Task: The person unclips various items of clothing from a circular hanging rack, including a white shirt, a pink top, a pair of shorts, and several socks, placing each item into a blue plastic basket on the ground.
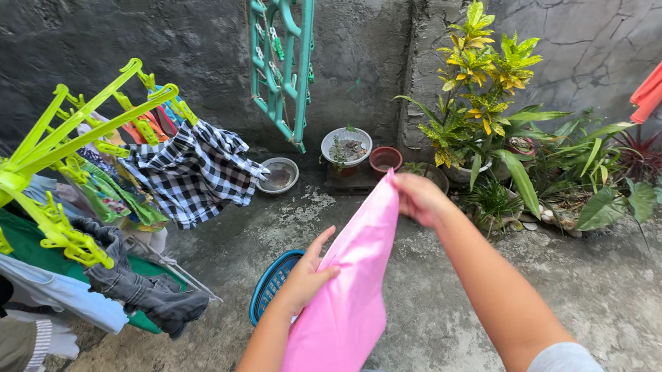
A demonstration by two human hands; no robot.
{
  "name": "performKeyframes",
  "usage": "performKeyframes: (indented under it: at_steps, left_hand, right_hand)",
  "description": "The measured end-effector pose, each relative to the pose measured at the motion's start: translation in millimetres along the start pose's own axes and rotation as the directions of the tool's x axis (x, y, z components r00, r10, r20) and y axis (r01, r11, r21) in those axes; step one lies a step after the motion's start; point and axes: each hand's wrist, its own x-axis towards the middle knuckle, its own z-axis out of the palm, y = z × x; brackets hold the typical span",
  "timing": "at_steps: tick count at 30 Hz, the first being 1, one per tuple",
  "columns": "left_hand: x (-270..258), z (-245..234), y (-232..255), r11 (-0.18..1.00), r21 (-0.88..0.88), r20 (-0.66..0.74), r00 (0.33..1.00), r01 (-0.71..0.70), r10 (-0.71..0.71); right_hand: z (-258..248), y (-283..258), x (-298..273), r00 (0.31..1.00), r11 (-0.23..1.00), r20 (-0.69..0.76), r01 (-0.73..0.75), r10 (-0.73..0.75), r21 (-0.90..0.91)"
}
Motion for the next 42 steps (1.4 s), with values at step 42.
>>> performKeyframes:
  at_steps: [42]
  left_hand:
    - [6.8, -84.9, -23.3, 0.746, 0.665, -0.201, 0.953, -0.037, 0.226]
  right_hand:
    - [-14.2, 64.1, -44.5, 0.991, 0.966, -0.015, -0.136, 0.136, -0.220]
